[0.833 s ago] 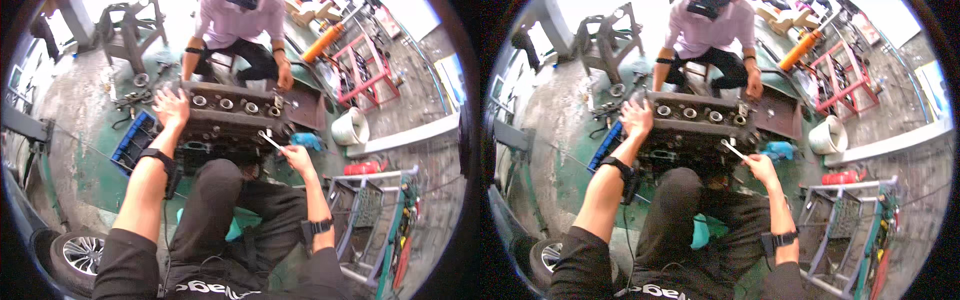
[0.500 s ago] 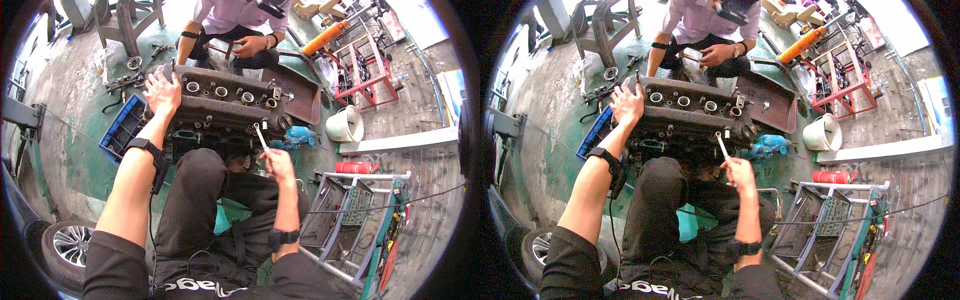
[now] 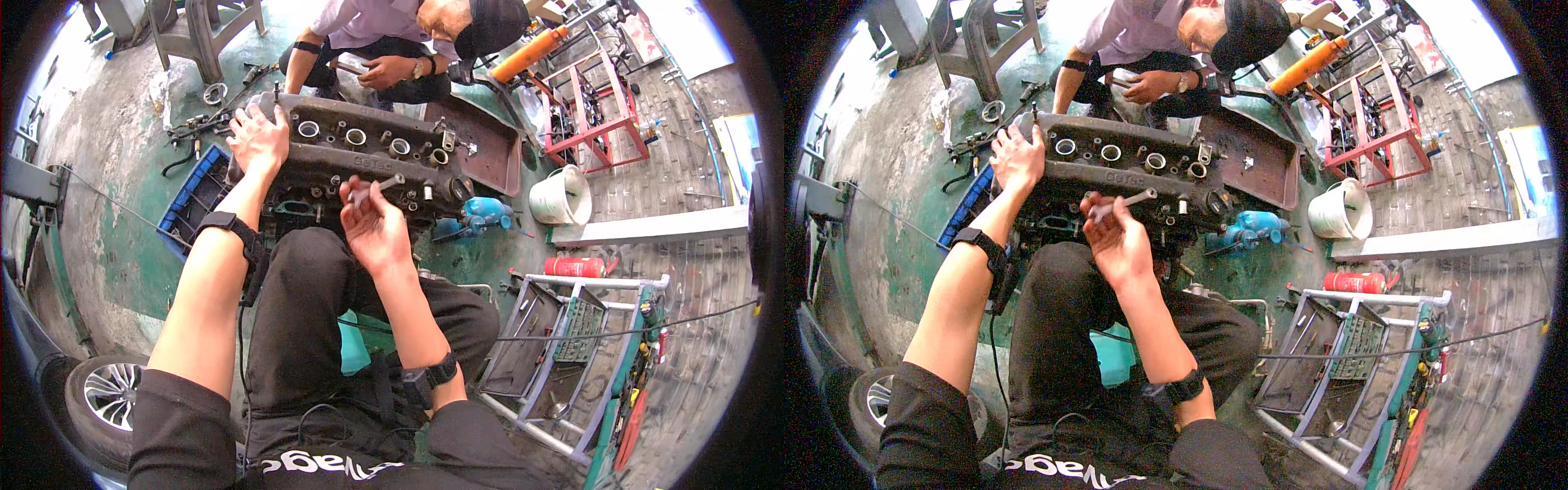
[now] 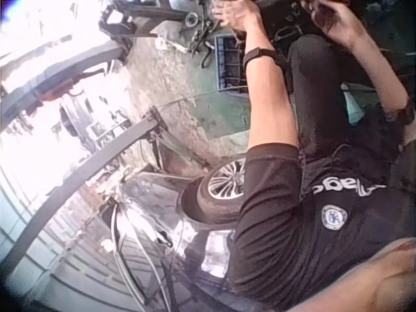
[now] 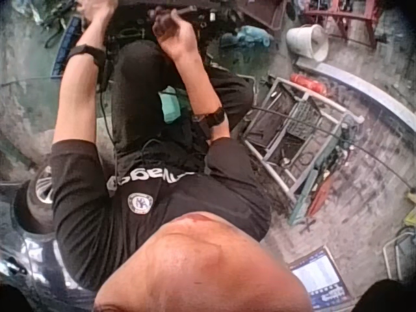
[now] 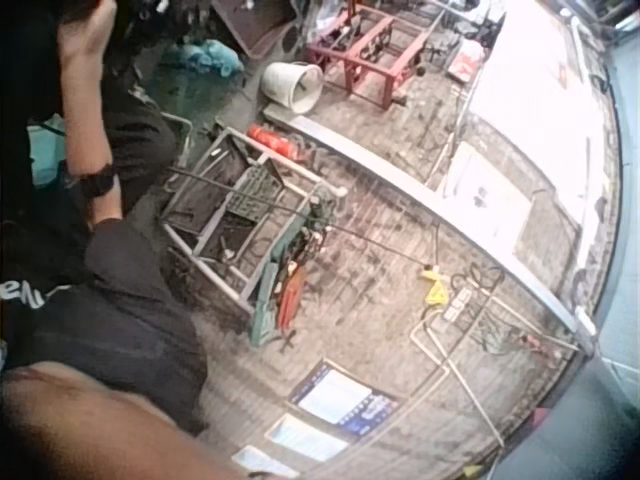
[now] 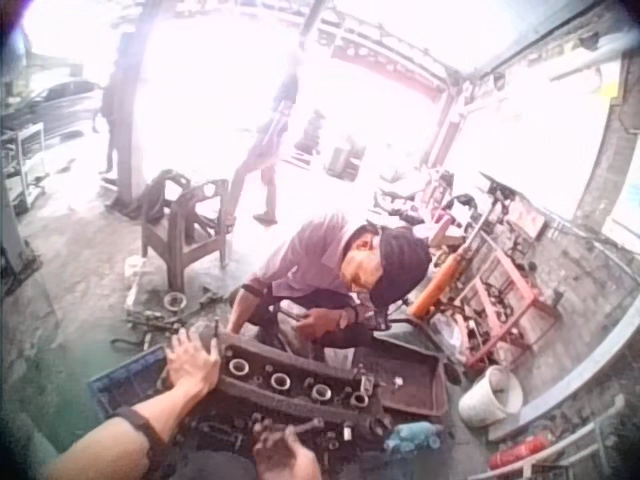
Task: The person uses a wrench to tighten bolts on a car engine block while seated on a stool. Another person is present nearby, occasionally handling parts. The camera wearer repeatedly positions the wrench and turns it to secure fasteners on the engine.
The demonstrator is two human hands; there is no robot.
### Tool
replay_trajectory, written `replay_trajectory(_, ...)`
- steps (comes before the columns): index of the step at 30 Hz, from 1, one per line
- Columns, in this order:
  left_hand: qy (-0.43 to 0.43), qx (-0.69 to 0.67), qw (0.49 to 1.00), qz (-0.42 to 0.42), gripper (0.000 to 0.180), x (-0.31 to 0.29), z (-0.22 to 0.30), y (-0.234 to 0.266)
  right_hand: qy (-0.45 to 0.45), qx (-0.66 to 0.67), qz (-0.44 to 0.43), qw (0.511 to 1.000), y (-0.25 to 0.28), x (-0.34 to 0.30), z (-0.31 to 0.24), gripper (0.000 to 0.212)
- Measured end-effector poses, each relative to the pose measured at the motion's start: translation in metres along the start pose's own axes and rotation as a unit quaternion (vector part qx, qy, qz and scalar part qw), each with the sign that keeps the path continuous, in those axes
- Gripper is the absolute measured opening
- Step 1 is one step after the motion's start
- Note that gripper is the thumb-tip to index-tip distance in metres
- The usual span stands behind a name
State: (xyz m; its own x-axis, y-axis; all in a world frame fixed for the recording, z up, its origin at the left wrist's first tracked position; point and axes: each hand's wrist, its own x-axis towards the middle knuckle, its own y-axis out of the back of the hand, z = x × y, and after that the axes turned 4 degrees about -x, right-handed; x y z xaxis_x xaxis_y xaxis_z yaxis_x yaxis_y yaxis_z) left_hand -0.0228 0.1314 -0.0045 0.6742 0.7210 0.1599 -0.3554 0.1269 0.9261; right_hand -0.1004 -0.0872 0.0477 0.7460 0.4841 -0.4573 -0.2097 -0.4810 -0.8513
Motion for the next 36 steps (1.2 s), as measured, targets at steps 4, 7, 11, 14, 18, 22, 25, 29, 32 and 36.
replay_trajectory(4, -0.005, -0.002, 1.000, 0.018, 0.061, 0.000, 0.000, -0.002, -0.031, -0.282, -0.016, 0.959, 0.030, -0.039, -0.008, 0.027)
replay_trajectory(7, -0.001, -0.012, 1.000, -0.006, 0.062, 0.001, -0.001, -0.002, 0.142, -0.581, 0.182, 0.780, 0.064, -0.046, -0.032, 0.022)
replay_trajectory(11, -0.004, -0.016, 1.000, 0.015, 0.059, -0.001, 0.000, -0.001, 0.186, -0.674, 0.251, 0.670, 0.092, -0.055, -0.097, 0.023)
replay_trajectory(14, -0.004, -0.024, 1.000, 0.003, 0.059, -0.001, 0.000, 0.002, 0.088, -0.677, 0.241, 0.690, 0.097, -0.064, -0.134, 0.036)
replay_trajectory(18, -0.006, -0.025, 1.000, -0.003, 0.060, -0.002, 0.000, 0.004, 0.103, -0.743, 0.199, 0.630, 0.102, -0.055, -0.147, 0.039)
replay_trajectory(22, -0.003, -0.019, 1.000, -0.014, 0.060, -0.001, 0.001, 0.005, 0.117, -0.788, 0.180, 0.577, 0.110, -0.039, -0.151, 0.038)
replay_trajectory(25, -0.004, -0.017, 1.000, -0.011, 0.060, 0.001, 0.001, 0.004, 0.119, -0.807, 0.164, 0.555, 0.108, -0.035, -0.158, 0.037)
replay_trajectory(29, -0.004, -0.018, 1.000, -0.007, 0.060, -0.001, 0.002, 0.004, 0.051, -0.805, 0.163, 0.568, 0.090, -0.037, -0.164, 0.041)
replay_trajectory(32, -0.006, -0.020, 1.000, -0.006, 0.060, -0.001, 0.000, 0.006, 0.005, -0.783, 0.187, 0.593, 0.074, -0.041, -0.156, 0.040)
replay_trajectory(36, -0.006, -0.017, 1.000, 0.006, 0.059, 0.000, 0.000, 0.003, -0.047, -0.732, 0.228, 0.640, 0.068, -0.049, -0.120, 0.036)
